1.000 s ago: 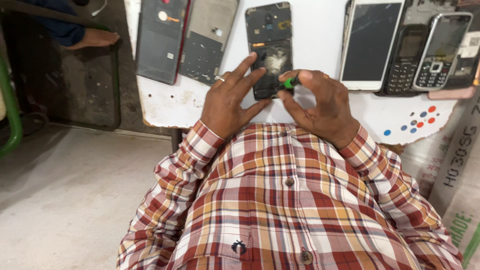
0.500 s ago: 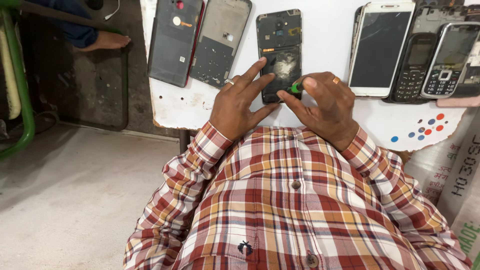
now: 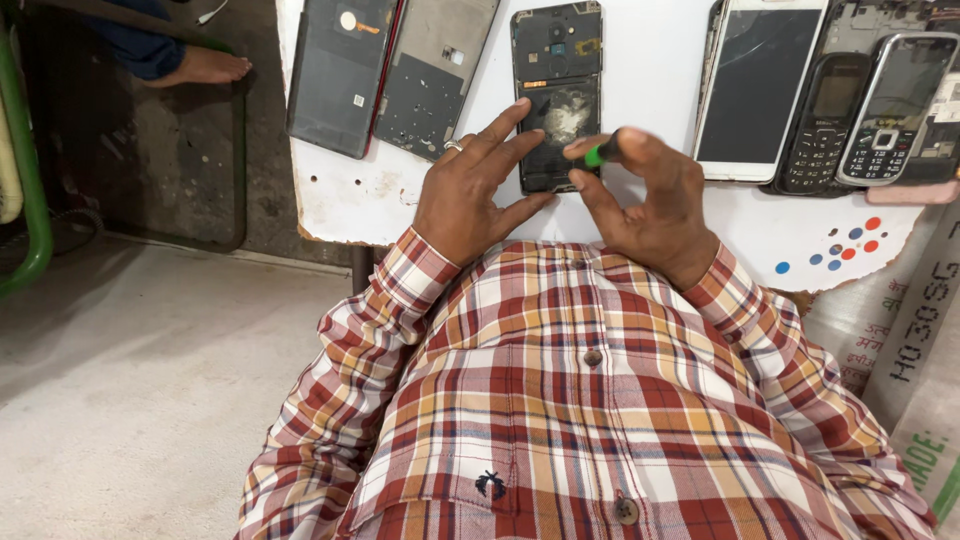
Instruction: The person uses a green-handled screwdriver to remove screws from the back of a disassembled mobile phone. They then switch to a yellow-handled screwdriver to continue unscrewing components from the same device.
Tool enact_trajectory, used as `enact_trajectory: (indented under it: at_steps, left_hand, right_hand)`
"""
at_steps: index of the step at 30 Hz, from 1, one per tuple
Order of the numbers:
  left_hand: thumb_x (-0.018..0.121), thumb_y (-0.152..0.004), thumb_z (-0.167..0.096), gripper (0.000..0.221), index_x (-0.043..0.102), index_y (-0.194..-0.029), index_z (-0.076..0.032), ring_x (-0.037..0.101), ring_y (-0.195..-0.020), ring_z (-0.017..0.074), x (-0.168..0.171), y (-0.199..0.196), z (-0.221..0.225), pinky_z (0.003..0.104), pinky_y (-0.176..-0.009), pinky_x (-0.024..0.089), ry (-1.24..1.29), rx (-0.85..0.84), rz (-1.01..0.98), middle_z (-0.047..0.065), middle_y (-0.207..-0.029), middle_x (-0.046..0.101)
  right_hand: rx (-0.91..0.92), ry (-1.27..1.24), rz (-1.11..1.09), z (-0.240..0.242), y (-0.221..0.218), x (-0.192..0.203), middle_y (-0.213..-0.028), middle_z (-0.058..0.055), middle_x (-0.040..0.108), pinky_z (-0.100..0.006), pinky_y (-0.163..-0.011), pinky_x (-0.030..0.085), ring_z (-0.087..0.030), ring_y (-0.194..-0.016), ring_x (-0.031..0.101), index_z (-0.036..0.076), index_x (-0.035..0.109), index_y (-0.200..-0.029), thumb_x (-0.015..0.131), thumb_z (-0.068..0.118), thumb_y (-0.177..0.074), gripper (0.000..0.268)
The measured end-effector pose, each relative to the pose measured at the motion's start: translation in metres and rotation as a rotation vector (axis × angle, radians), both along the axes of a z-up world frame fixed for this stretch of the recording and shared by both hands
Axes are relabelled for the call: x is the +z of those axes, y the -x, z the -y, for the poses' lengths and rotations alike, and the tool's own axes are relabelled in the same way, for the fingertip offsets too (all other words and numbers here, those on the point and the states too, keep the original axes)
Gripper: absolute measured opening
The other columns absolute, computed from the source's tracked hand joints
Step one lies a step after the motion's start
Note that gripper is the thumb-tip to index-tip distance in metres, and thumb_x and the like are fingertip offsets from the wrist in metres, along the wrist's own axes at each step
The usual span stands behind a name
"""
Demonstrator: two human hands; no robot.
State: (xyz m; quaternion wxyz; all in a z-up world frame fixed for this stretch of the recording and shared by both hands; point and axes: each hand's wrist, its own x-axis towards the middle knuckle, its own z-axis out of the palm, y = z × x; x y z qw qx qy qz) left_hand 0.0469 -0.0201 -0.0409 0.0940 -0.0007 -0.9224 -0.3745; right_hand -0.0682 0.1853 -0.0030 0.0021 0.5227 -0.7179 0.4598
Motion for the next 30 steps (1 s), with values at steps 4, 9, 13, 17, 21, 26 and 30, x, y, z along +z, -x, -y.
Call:
enact_trajectory:
  at_steps: [4,9,13,17,21,26,30]
  left_hand:
    - [0.089,-0.087,-0.037,0.06,0.066,-0.134,-0.009,0.072,-0.109,0.0271,0.0,-0.001,0.0,0.039,-0.09,0.059,-0.004,0.001,-0.034,0.007,-0.16,0.047]
    - [0.09,-0.086,-0.037,0.061,0.066,-0.134,-0.008,0.072,-0.104,0.0259,-0.002,-0.001,0.001,0.039,-0.088,0.059,-0.021,-0.002,-0.005,0.008,-0.159,0.047]
    - [0.09,-0.086,-0.037,0.062,0.066,-0.135,-0.008,0.071,-0.106,0.0262,-0.001,-0.002,0.001,0.039,-0.09,0.059,-0.03,-0.005,-0.013,0.008,-0.159,0.047]
    - [0.09,-0.086,-0.036,0.061,0.066,-0.134,-0.008,0.071,-0.107,0.0265,0.0,0.0,0.001,0.039,-0.09,0.059,-0.018,-0.003,-0.023,0.007,-0.16,0.047]
    - [0.09,-0.086,-0.037,0.061,0.066,-0.134,-0.008,0.071,-0.107,0.0273,-0.002,0.0,0.001,0.039,-0.089,0.059,-0.017,-0.003,-0.009,0.007,-0.16,0.046]
    - [0.09,-0.087,-0.037,0.061,0.066,-0.135,-0.008,0.071,-0.107,0.0271,-0.002,-0.001,0.001,0.039,-0.091,0.059,-0.032,-0.006,-0.002,0.007,-0.161,0.045]
    - [0.09,-0.086,-0.036,0.06,0.067,-0.134,-0.007,0.071,-0.107,0.0272,-0.001,-0.001,0.001,0.04,-0.09,0.058,-0.011,-0.014,-0.009,0.008,-0.161,0.045]
  right_hand:
    - [-0.011,0.013,-0.053,0.001,0.007,0.001,-0.114,-0.014,0.069,-0.041,-0.087,0.064,-0.028,-0.108,0.074,0.019,0.027,-0.155,0.08,0.007,-0.101,0.077]
    - [-0.084,-0.02,-0.035,0.004,0.008,-0.006,-0.107,-0.015,0.068,-0.037,-0.078,0.063,-0.025,-0.099,0.075,0.015,0.03,-0.154,0.086,0.006,-0.098,0.079]
    - [0.009,0.007,0.106,0.001,0.004,-0.003,-0.122,-0.02,0.068,-0.034,-0.086,0.068,-0.026,-0.108,0.076,0.014,0.026,-0.159,0.075,-0.002,-0.108,0.072]
    - [0.067,0.02,0.038,0.0,0.009,0.001,-0.121,-0.018,0.066,-0.036,-0.09,0.066,-0.028,-0.108,0.075,0.018,0.024,-0.162,0.07,-0.003,-0.108,0.074]
    - [-0.098,-0.069,-0.044,0.0,0.011,-0.002,-0.116,-0.017,0.069,-0.035,-0.076,0.063,-0.025,-0.098,0.076,0.016,0.029,-0.156,0.089,0.011,-0.095,0.086]
    - [0.083,-0.041,0.15,-0.008,0.013,0.0,-0.124,-0.016,0.069,-0.032,-0.083,0.065,-0.026,-0.107,0.076,0.016,0.021,-0.159,0.072,-0.004,-0.107,0.075]
    - [-0.027,-0.047,0.072,-0.006,0.013,-0.003,-0.122,-0.02,0.068,-0.032,-0.08,0.065,-0.029,-0.102,0.077,0.016,0.023,-0.157,0.089,0.007,-0.095,0.091]
